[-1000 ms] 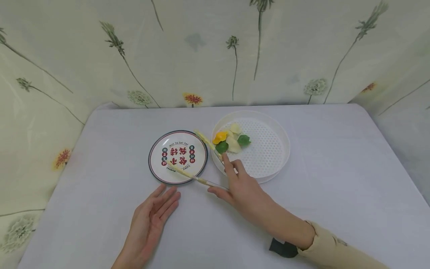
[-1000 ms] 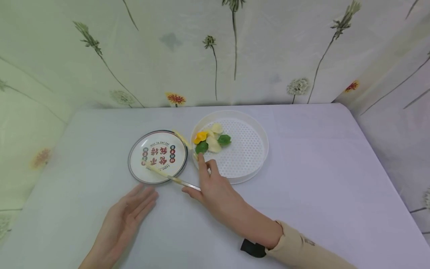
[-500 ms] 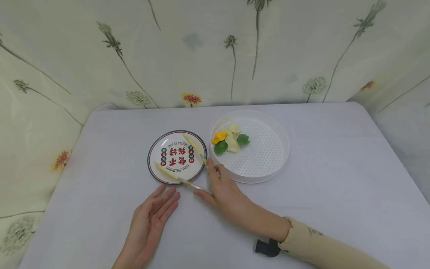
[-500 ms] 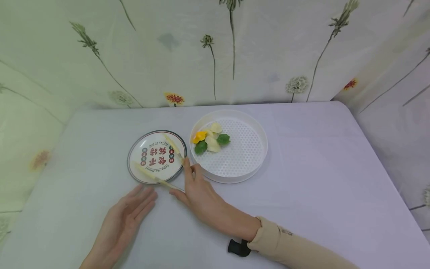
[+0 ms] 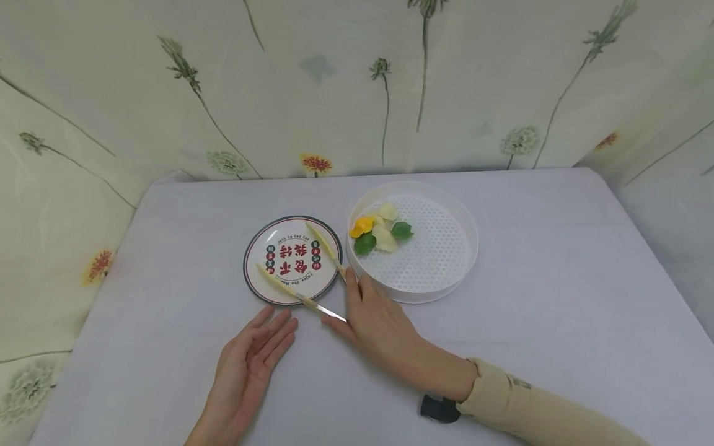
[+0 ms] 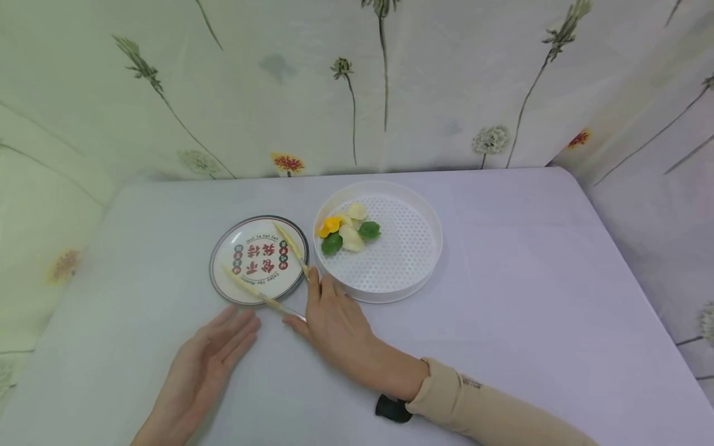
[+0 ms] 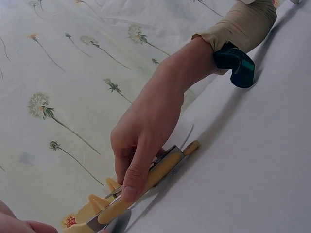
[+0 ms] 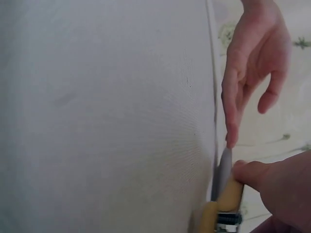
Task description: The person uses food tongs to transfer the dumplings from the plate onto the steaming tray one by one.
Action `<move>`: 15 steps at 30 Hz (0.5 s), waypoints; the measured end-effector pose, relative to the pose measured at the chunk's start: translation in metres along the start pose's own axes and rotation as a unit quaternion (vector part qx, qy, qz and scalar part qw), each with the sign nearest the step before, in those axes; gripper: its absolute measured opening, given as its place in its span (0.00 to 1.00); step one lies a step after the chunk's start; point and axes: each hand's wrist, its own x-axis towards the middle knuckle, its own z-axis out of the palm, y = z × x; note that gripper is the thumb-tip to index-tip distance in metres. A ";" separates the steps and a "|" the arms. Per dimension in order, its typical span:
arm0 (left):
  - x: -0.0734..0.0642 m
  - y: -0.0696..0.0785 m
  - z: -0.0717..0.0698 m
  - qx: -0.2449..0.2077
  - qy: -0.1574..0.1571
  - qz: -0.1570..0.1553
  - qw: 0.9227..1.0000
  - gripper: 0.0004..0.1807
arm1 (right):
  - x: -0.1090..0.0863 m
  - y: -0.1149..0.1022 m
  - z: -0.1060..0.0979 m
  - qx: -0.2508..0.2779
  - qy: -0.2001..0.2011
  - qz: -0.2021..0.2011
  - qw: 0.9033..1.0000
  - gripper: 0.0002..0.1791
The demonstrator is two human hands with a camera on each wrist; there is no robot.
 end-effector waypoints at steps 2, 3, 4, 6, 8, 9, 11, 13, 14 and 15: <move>0.000 0.000 0.000 0.005 0.002 -0.002 1.000 0.33 | 0.000 -0.001 0.000 -0.028 0.003 -0.002 1.000 0.50; 0.000 0.000 0.000 0.007 0.003 -0.002 1.000 0.33 | 0.000 -0.001 0.000 -0.037 0.005 -0.004 0.999 0.50; 0.001 0.000 0.000 0.008 0.003 -0.003 1.000 0.33 | -0.001 -0.001 0.000 -0.045 0.009 -0.006 0.999 0.50; 0.001 0.000 0.000 0.009 0.001 -0.004 1.000 0.33 | -0.001 -0.002 0.000 -0.058 0.015 -0.011 0.998 0.50; 0.001 0.000 0.000 0.008 -0.001 -0.004 1.000 0.33 | -0.003 -0.002 -0.001 -0.075 0.017 -0.013 0.997 0.51; 0.001 0.000 0.000 0.006 -0.003 -0.004 1.000 0.33 | -0.004 -0.001 -0.002 -0.083 0.016 -0.015 0.996 0.51; 0.001 0.000 0.000 0.000 -0.007 -0.003 1.000 0.33 | -0.008 0.000 -0.007 -0.095 0.009 -0.018 0.995 0.50; 0.000 0.000 -0.001 -0.005 -0.008 -0.001 1.000 0.32 | -0.013 0.004 -0.013 -0.099 0.006 -0.020 0.995 0.48; -0.001 0.000 -0.002 -0.010 -0.009 0.000 1.000 0.33 | -0.016 0.006 -0.017 -0.098 0.006 -0.021 0.995 0.47; -0.001 0.000 -0.002 -0.017 -0.009 0.002 1.000 0.33 | -0.020 0.009 -0.021 -0.096 0.008 -0.024 0.995 0.46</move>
